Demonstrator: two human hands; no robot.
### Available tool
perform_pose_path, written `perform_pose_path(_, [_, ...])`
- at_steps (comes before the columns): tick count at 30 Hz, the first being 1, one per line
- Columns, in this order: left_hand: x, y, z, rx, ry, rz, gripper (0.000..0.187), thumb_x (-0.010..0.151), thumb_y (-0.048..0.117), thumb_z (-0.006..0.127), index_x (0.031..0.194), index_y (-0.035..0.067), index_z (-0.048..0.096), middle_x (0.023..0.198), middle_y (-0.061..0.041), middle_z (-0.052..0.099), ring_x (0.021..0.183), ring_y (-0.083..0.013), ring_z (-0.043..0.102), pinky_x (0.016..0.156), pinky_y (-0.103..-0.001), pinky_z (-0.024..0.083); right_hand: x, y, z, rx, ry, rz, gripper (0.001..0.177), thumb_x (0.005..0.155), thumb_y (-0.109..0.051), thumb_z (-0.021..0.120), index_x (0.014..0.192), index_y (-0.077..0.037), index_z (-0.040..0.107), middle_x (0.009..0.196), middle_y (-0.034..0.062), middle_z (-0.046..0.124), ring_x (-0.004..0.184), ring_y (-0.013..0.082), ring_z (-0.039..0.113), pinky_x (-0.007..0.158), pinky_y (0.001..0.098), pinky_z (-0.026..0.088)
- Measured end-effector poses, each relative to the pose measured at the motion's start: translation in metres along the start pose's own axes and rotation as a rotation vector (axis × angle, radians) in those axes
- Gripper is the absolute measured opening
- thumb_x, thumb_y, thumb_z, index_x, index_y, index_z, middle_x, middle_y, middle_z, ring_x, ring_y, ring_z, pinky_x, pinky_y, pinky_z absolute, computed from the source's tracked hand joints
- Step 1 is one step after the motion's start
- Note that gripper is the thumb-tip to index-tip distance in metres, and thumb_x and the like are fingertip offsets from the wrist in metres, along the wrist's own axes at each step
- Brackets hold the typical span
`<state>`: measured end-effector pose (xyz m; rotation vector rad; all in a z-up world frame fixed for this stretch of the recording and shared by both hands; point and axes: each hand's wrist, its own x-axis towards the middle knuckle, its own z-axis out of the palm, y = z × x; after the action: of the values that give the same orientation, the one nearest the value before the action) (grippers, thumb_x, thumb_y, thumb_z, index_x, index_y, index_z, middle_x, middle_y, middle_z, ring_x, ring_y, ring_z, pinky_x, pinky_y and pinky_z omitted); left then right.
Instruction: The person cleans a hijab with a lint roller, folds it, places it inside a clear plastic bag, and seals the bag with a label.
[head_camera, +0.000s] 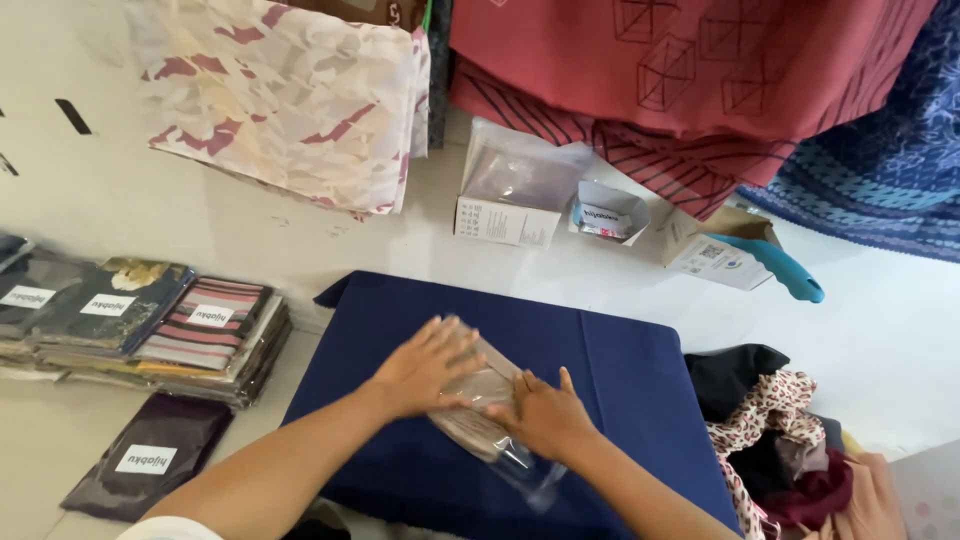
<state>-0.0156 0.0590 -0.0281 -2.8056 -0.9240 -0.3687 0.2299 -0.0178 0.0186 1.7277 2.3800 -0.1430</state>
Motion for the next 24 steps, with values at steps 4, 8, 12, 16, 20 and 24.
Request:
perform_pose_path(4, [0.002, -0.016, -0.007, 0.232, 0.280, -0.018, 0.083, 0.084, 0.058, 0.059, 0.151, 0.012, 0.044, 0.164, -0.015, 0.033, 0.153, -0.0397, 0.022, 0.123, -0.056, 0.013, -0.032, -0.009, -0.039, 0.169, -0.060, 0.034, 0.049, 0.101, -0.051, 0.049, 0.096, -0.012, 0.078, 0.085, 0.0083, 0.072, 0.079, 0.0312, 0.064, 0.092, 0.0506, 0.039])
perform_pose_path(8, [-0.006, 0.007, -0.024, -0.017, 0.324, -0.073, 0.062, 0.097, 0.048, 0.056, 0.144, 0.010, 0.052, 0.158, -0.014, 0.041, 0.149, -0.0385, 0.030, 0.121, -0.052, 0.020, -0.048, 0.004, -0.033, 0.398, 0.131, -0.041, 0.021, 0.088, -0.028, 0.067, 0.096, -0.015, 0.081, 0.083, -0.0002, 0.081, 0.068, 0.0201, 0.073, 0.069, 0.0307, 0.057])
perform_pose_path(12, [-0.040, 0.011, -0.050, -0.095, 0.339, 0.163, 0.048, 0.092, 0.033, 0.067, 0.133, 0.010, 0.059, 0.142, -0.011, 0.056, 0.130, -0.0252, 0.052, 0.114, -0.043, 0.033, -0.064, 0.020, -0.032, 0.445, 0.262, -0.234, 0.040, 0.080, -0.013, 0.075, 0.120, -0.013, 0.070, 0.111, 0.0025, 0.071, 0.081, 0.0219, 0.070, 0.077, 0.0323, 0.057])
perform_pose_path(16, [-0.073, 0.007, -0.058, -0.146, 0.248, 0.175, 0.028, 0.097, 0.028, 0.059, 0.121, 0.015, 0.063, 0.126, -0.005, 0.061, 0.119, -0.0220, 0.057, 0.100, -0.037, 0.042, -0.076, 0.010, -0.030, 0.262, 0.421, -0.614, 0.050, 0.079, 0.000, 0.069, 0.128, -0.008, 0.065, 0.137, 0.0105, 0.059, 0.119, 0.0292, 0.058, 0.104, 0.0399, 0.047])
perform_pose_path(20, [-0.096, 0.002, -0.065, -0.154, 0.173, 0.274, 0.046, 0.076, 0.011, 0.065, 0.122, 0.013, 0.058, 0.127, -0.005, 0.058, 0.123, -0.0255, 0.053, 0.103, -0.039, 0.040, -0.077, 0.005, -0.024, 0.087, 0.578, -0.765, 0.027, 0.088, -0.008, 0.065, 0.114, -0.005, 0.070, 0.124, 0.0100, 0.066, 0.120, 0.0260, 0.061, 0.112, 0.0459, 0.041])
perform_pose_path(24, [-0.102, 0.010, -0.078, -0.175, 0.177, 0.323, 0.047, 0.071, 0.009, 0.069, 0.117, 0.012, 0.061, 0.123, -0.005, 0.059, 0.119, -0.0232, 0.055, 0.096, -0.036, 0.041, -0.070, 0.005, -0.016, 0.016, 0.603, -0.797, 0.018, 0.091, -0.013, 0.066, 0.107, -0.006, 0.072, 0.121, 0.0085, 0.066, 0.117, 0.0250, 0.062, 0.112, 0.0458, 0.041])
